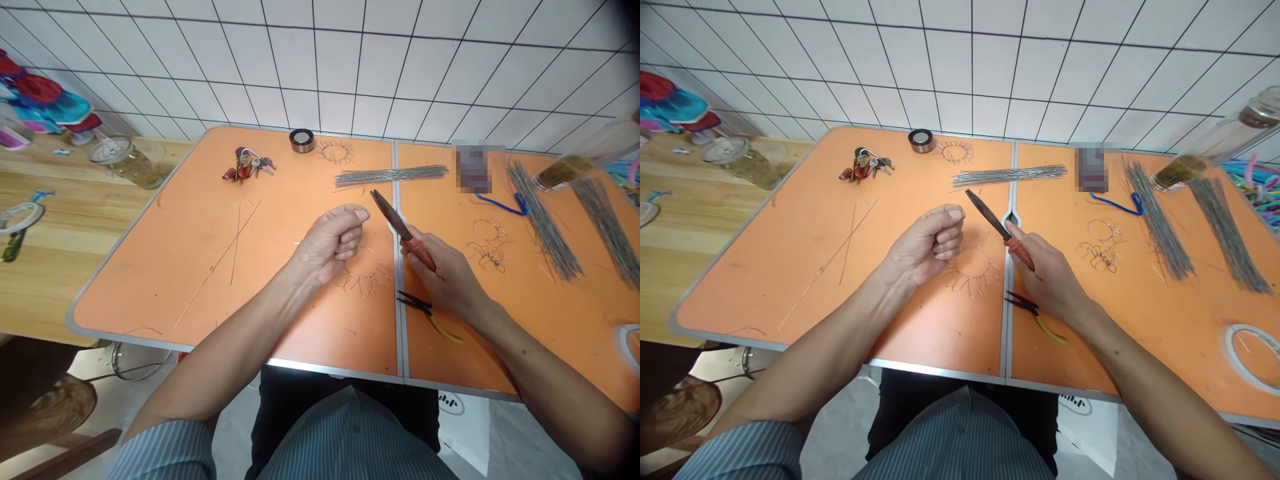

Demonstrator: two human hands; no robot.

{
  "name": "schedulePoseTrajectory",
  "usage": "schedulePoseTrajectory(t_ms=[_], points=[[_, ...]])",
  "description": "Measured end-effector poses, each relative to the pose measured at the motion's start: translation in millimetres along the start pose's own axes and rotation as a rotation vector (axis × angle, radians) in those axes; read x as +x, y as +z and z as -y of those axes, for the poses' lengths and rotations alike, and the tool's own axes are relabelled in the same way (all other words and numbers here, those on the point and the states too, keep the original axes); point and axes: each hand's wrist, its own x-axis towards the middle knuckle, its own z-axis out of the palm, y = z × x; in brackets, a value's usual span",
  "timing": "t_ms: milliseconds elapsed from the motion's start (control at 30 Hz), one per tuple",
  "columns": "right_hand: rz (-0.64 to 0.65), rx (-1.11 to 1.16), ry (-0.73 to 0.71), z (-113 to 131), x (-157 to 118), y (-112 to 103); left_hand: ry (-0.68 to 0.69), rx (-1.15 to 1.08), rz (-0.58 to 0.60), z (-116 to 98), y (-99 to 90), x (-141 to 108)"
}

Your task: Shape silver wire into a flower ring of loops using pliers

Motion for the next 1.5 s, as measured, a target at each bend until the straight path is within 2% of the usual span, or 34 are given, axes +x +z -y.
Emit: schedulePoseTrajectory(t_ms=[200,367,600,1000,1500], points=[[-0.015,0.037,0.026,-2,2,-2,0.221,0.208,-0.154,4,0.2,0],[-0.035,0.045,-0.009,-4,0,0,0.334,0.284,-0.186,7,0.9,-2],[-0.04,0.015,-0.013,-4,-3,2,0.326,0.273,-0.2,6,2.4,-1],[-0.038,-0.107,-0.051,4,-9,7,0.513,0.452,-0.335,10,3.8,-4],[-0.018,-0.148,-0.025,13,-11,13,0.597,0.567,-0.418,20,3.8,-3]])
